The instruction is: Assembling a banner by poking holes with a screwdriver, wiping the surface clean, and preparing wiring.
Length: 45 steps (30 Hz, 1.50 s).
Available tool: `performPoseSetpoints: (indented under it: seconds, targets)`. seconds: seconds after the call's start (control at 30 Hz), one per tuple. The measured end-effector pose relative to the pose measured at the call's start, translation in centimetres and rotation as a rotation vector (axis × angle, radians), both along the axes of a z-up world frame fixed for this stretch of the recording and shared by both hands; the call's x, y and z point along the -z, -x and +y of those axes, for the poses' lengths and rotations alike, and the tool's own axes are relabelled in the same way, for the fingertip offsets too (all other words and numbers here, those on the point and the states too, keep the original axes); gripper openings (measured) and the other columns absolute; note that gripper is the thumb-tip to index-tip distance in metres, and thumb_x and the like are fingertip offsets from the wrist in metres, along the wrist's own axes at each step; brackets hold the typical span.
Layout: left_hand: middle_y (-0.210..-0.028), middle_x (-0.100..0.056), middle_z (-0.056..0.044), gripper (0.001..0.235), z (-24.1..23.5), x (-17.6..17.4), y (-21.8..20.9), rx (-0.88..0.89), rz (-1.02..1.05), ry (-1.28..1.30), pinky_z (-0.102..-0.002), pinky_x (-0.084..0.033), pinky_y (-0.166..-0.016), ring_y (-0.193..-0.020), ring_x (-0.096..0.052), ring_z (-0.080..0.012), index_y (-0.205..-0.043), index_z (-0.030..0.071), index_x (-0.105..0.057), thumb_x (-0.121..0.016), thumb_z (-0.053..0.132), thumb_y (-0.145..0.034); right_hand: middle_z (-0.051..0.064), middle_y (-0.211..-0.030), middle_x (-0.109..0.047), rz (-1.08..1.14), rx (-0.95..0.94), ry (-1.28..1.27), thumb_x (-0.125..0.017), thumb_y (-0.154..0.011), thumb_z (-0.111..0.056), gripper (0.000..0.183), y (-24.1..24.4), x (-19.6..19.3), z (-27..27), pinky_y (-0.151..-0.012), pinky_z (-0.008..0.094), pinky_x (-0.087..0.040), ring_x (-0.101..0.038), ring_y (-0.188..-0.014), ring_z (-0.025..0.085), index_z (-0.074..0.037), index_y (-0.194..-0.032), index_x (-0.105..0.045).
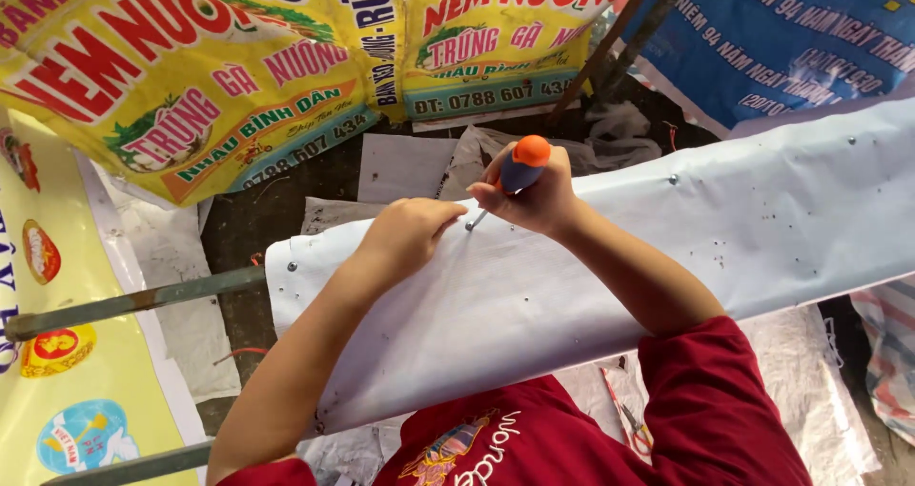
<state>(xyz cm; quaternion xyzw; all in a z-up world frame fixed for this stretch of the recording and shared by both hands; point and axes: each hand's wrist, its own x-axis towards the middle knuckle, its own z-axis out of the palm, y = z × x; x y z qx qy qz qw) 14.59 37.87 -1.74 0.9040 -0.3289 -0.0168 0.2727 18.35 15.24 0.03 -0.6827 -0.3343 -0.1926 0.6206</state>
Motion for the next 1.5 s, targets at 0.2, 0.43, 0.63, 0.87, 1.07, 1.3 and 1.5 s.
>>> performPoseSetpoints:
  seconds: [0.2, 0.43, 0.63, 0.87, 1.07, 1.3, 1.5]
  targets:
    - [-0.103, -0.076, -0.008, 0.03, -1.6, -0.2, -1.1, 0.088, 0.033, 0.196, -0.043, -0.056, -0.084, -0.098, -0.073, -0.0304, -0.118, 0.014, -0.066, -0.074, 0.024, -0.092, 0.001, -0.05, -0.06, -0.064, 0.15, 0.067, -0.083, -0.09, -0.022, 0.024, 0.7, -0.4, 0.8, -0.044, 0.023, -0.048, -0.059, -0.041, 0.018, -0.011, -0.072, -0.071]
    - [-0.093, -0.077, -0.002, 0.018, -1.5, 3.9, -2.2, 0.123, -0.006, 0.254, -0.038, -0.056, -0.077, -0.09, -0.074, -0.0254, -0.111, 0.019, -0.069, -0.074, 0.022, -0.094, -0.002, -0.05, -0.062, -0.096, 0.159, 0.055, -0.078, -0.093, -0.018, 0.025, 0.3, -0.6, 0.9, -0.046, 0.022, -0.048, -0.059, -0.04, 0.018, -0.013, -0.069, -0.071]
    - [-0.09, -0.078, -0.002, 0.018, -1.3, 5.0, -2.3, 0.103, -0.024, 0.302, -0.036, -0.055, -0.074, -0.085, -0.075, -0.0247, -0.11, 0.021, -0.072, -0.075, 0.022, -0.093, -0.004, -0.05, -0.062, -0.134, 0.177, 0.079, -0.077, -0.094, -0.02, 0.025, 0.0, -0.2, 1.0, -0.046, 0.021, -0.048, -0.059, -0.04, 0.016, -0.015, -0.07, -0.071]
    - [-0.079, -0.075, -0.008, 0.016, -1.4, 4.6, -2.1, 0.083, -0.076, 0.252, -0.042, -0.055, -0.073, -0.076, -0.073, -0.0303, -0.096, 0.016, -0.071, -0.074, 0.031, -0.092, 0.002, -0.059, -0.065, -0.136, 0.233, 0.18, -0.083, -0.091, -0.034, 0.029, 0.9, 0.8, 1.3, -0.053, 0.028, -0.052, -0.064, -0.05, 0.027, -0.014, -0.075, -0.069]
    - [-0.076, -0.073, 0.007, 0.011, -3.2, 3.1, -2.1, -0.03, -0.118, 0.301, -0.032, -0.055, -0.072, -0.076, -0.074, -0.0188, -0.088, 0.028, -0.072, -0.081, 0.029, -0.083, 0.003, -0.062, -0.065, -0.035, 0.343, 0.167, -0.092, -0.066, -0.011, 0.025, 1.9, 0.4, 2.1, -0.061, 0.032, -0.056, -0.068, -0.057, 0.026, -0.013, -0.074, -0.068]
    - [-0.068, -0.069, -0.012, 0.015, -3.6, -0.4, -2.2, -0.023, 0.116, 0.181, -0.043, -0.054, -0.061, -0.072, -0.07, -0.039, -0.085, 0.011, -0.069, -0.073, 0.024, -0.091, 0.017, -0.155, -0.052, 0.23, 0.143, 0.401, -0.057, -0.097, -0.025, 0.074, 4.0, -4.5, 0.0, -0.091, 0.061, -0.052, -0.061, -0.116, 0.051, -0.009, -0.162, -0.025]
    - [-0.067, -0.069, -0.012, 0.012, -3.7, -0.4, -2.0, -0.008, 0.0, 0.155, -0.04, -0.056, -0.058, -0.071, -0.071, -0.0362, -0.088, 0.014, -0.069, -0.071, 0.024, -0.093, 0.025, -0.133, -0.068, -0.226, 0.471, 0.839, -0.075, -0.093, -0.04, 0.059, 3.7, -9.1, -3.8, -0.087, 0.052, -0.057, -0.067, -0.112, 0.045, 0.003, -0.132, -0.066]
